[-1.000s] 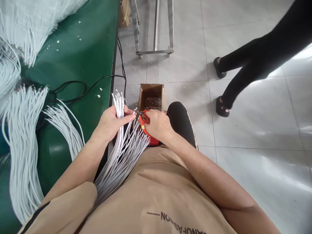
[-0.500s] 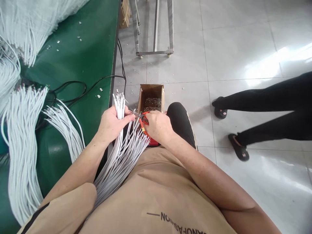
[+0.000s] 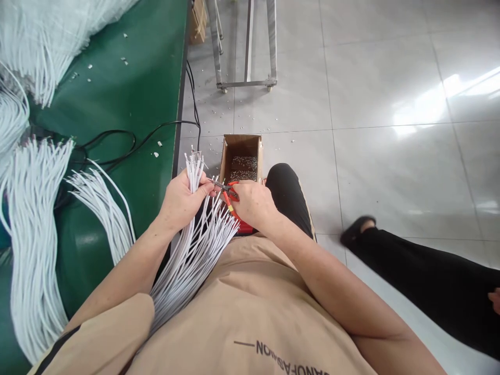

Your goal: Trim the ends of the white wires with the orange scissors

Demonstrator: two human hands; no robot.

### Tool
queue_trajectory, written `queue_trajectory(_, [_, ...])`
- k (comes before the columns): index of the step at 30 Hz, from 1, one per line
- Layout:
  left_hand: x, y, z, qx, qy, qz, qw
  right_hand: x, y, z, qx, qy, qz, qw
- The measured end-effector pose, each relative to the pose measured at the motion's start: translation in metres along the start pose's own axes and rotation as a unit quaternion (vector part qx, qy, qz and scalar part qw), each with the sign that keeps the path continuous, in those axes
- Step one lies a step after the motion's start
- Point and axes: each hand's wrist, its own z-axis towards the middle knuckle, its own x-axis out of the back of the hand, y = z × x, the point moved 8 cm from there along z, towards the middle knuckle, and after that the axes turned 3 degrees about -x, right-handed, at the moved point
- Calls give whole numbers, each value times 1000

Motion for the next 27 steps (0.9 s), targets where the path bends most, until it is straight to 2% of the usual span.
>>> queue_trajectory(2, [-3, -2, 0, 6, -19, -25, 999, 0, 7, 3, -18, -5, 93, 996])
queue_trajectory(4, [-5, -2, 0, 9, -36, -54, 998, 2, 14, 6, -45, 7, 253, 966])
queue_trajectory(6, [-8, -2, 0, 11, -51, -82, 995, 4, 14, 8, -49, 4, 425, 904])
queue_trajectory(8, [-12, -1, -1, 16, -68, -107, 992, 5, 3, 10, -11, -36, 550, 835])
queue_trajectory(10, [-16, -1, -2, 25, -84, -132, 987, 7, -9, 10, 31, -74, 609, 789])
queue_trajectory(11, [-18, -2, -2, 30, -90, -144, 985, 9, -13, 9, 42, -82, 622, 777])
queue_trajectory(16, [-20, -4, -4, 52, -97, -173, 979, 9, -12, 7, 39, -72, 622, 779])
queue_trajectory(20, [-17, -3, -4, 46, -93, -152, 983, 5, -7, 6, 15, -33, 619, 785])
queue_trajectory(22, [-13, 0, -4, 31, -71, -88, 993, 1, -1, 4, -22, -1, 593, 805])
queue_trajectory(24, [-4, 4, -4, 12, -21, 22, 999, 1, 3, 1, -46, 41, 553, 831])
queue_trajectory(27, [5, 9, -5, -3, 33, 120, 992, 8, -6, -6, 2, 84, 496, 864])
